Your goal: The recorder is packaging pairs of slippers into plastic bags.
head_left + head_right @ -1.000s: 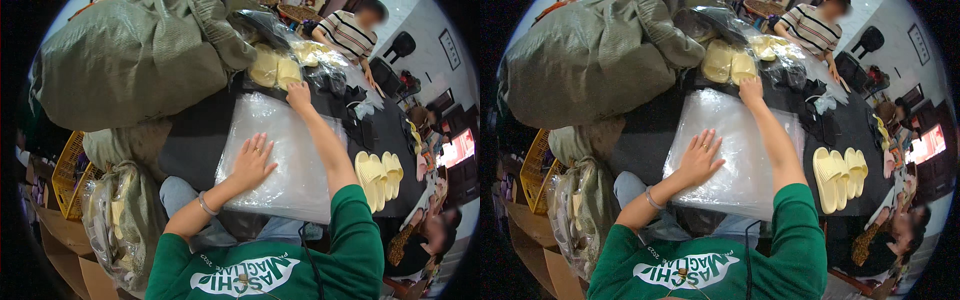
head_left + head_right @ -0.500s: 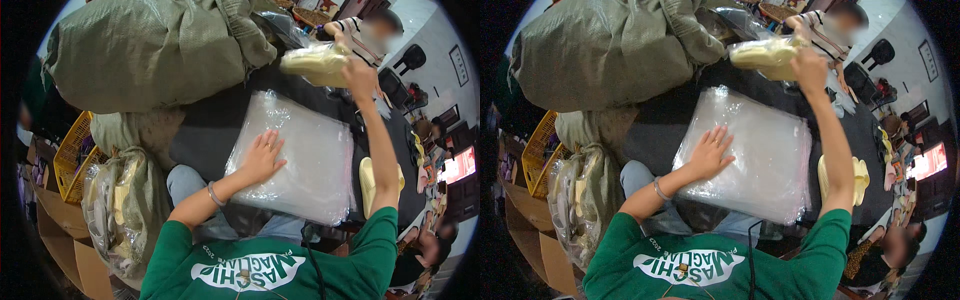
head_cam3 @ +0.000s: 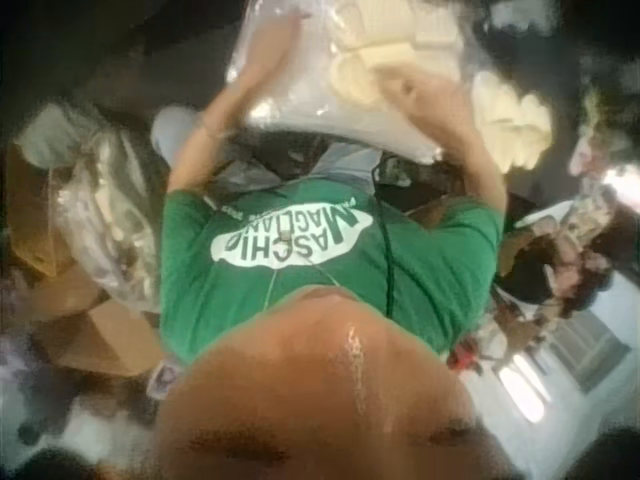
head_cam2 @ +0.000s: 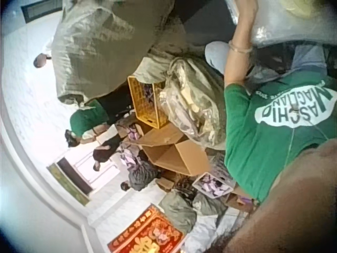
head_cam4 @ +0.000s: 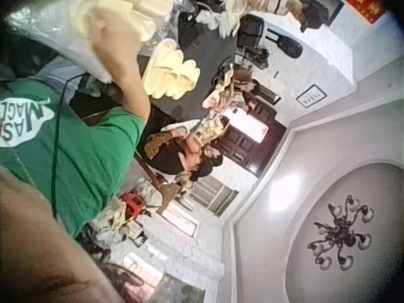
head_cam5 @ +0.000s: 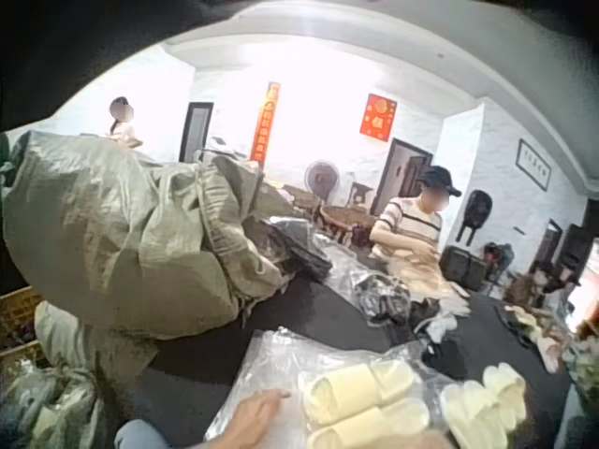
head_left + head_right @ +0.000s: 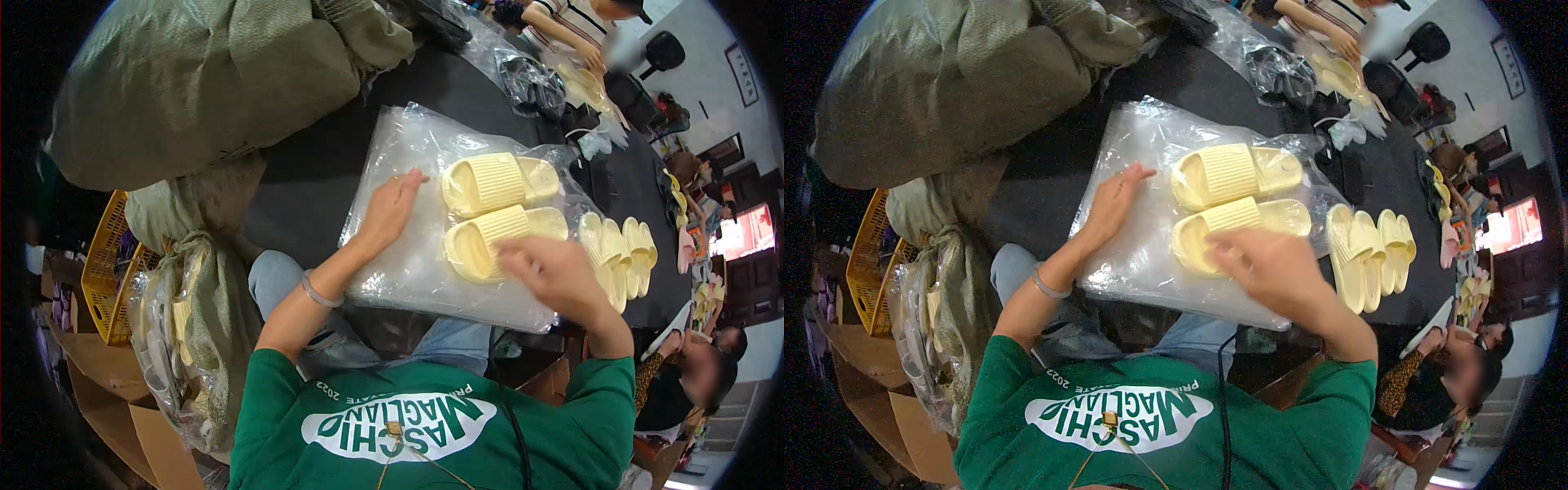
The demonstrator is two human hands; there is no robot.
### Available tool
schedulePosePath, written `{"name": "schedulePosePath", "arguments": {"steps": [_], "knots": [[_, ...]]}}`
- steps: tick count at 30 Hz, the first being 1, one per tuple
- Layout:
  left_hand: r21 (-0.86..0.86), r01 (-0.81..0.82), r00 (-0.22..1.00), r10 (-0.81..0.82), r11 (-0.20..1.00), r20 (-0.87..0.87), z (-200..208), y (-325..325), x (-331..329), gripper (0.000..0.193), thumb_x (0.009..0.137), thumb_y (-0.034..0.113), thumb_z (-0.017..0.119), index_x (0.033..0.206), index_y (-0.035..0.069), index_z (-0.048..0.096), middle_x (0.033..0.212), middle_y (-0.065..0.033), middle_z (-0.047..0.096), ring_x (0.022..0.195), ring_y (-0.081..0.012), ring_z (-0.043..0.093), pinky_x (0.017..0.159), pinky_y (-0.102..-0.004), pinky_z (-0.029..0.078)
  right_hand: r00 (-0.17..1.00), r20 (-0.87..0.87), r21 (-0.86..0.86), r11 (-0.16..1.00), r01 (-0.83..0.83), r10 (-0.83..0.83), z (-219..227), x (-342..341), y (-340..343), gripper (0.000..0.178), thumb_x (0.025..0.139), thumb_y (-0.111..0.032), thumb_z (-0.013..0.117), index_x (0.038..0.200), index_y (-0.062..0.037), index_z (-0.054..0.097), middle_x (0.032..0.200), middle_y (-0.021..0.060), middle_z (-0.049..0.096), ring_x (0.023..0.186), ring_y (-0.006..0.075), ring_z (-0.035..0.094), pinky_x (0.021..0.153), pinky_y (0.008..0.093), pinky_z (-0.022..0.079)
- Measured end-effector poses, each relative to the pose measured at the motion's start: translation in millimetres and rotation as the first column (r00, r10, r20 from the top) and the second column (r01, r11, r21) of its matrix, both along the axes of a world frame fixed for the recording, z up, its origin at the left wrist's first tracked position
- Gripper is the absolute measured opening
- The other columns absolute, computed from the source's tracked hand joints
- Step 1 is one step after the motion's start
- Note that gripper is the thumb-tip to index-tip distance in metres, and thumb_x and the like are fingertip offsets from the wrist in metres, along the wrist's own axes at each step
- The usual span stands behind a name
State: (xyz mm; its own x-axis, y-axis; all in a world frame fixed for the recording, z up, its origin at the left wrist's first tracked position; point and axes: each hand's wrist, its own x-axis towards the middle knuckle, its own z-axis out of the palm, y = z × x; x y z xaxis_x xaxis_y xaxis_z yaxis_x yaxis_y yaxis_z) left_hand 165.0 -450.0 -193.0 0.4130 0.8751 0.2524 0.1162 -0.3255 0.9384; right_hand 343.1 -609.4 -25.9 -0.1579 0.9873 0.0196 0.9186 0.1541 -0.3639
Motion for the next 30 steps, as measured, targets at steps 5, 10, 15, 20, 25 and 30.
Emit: {"name": "schedulePosePath", "arguments": {"steps": [5, 10, 15, 20, 25, 30], "knots": [[0.057, 0.036, 0.993, -0.03, 0.998, -0.113, 14.8, -9.2, 1.8, 0.049, 0.093, 0.041, 0.052, 0.109, -0.003, 0.063, 0.096, -0.0197, 0.066, 0.093, -0.0329, 0.061, 0.085, -0.0391, 0.046, 0.913, -0.001, 0.253, 0.884, 0.394, -0.407, -26.2, 96.4, 13.6, 0.025, 0.091, -0.026, 0.056, 0.098, -0.004, 0.065, 0.09, 0.0131, 0.066, 0.078, 0.0289, 0.063, 0.069, 0.0353, 0.049], [-0.062, 0.171, 0.937, -0.182, 0.983, -0.299, 19.6, -24.9, 1.3, 0.068, 0.092, 0.036, 0.058, 0.139, -0.003, 0.03, 0.087, -0.0162, 0.065, 0.068, -0.0233, 0.063, 0.064, -0.0322, 0.049, 0.799, 0.059, 0.047, 0.801, 0.597, -0.599, -76.2, 198.0, 0.8, 0.044, 0.094, -0.041, 0.049, 0.104, -0.0003, 0.062, 0.103, 0.0176, 0.063, 0.095, 0.0295, 0.06, 0.082, 0.0357, 0.045], [-0.208, 0.259, 0.938, -0.297, 0.943, -0.177, 12.7, -36.6, 8.8, 0.073, 0.089, 0.023, 0.063, 0.143, -0.002, 0.021, 0.085, -0.0145, 0.064, 0.07, -0.0172, 0.063, 0.063, -0.0281, 0.05, 0.765, -0.243, -0.079, 0.798, 0.597, -0.597, -121.6, 235.9, 7.3, 0.074, 0.088, -0.055, 0.053, 0.126, 0.0078, 0.049, 0.12, 0.0245, 0.057, 0.112, 0.0323, 0.055, 0.095, 0.0359, 0.041], [-0.152, 0.22, 0.971, -0.232, 0.963, -0.062, -5.0, -33.3, 12.9, 0.073, 0.086, 0.008, 0.064, 0.144, -0.002, 0.02, 0.084, -0.0118, 0.062, 0.072, -0.0138, 0.063, 0.065, -0.0254, 0.051, 0.707, -0.122, 0.078, 0.703, 0.706, -0.697, -132.8, 257.9, 23.7, 0.082, 0.08, -0.049, 0.068, 0.132, 0.0093, 0.042, 0.109, 0.0164, 0.062, 0.099, 0.0213, 0.059, 0.088, 0.0284, 0.044], [-0.318, 0.219, 0.974, -0.189, 0.922, 0.121, -2.2, -31.0, 12.5, 0.063, 0.088, 0.003, 0.058, 0.142, 0.0, 0.026, 0.086, -0.0079, 0.057, 0.072, -0.013, 0.061, 0.065, -0.0259, 0.053, 0.633, -0.494, -0.032, 0.74, 0.671, -0.596, -114.5, 256.5, 22.8, 0.044, 0.079, -0.024, 0.075, 0.11, 0.0049, 0.063, 0.087, 0.003, 0.066, 0.076, 0.0074, 0.058, 0.068, 0.0211, 0.045], [-0.297, 0.2, 0.947, -0.107, 0.934, 0.302, 32.2, -16.8, -6.9, 0.053, 0.091, 0.004, 0.052, 0.14, -0.001, 0.031, 0.087, -0.0069, 0.056, 0.067, -0.0102, 0.057, 0.059, -0.0241, 0.049, 0.676, -0.6, 0.253, 0.7, 0.667, -0.428, -54.8, 229.6, 10.8, 0.017, 0.084, -0.019, 0.07, 0.081, -0.0047, 0.061, 0.07, -0.0072, 0.051, 0.066, 0.0027, 0.044, 0.059, 0.0198, 0.035]]}}
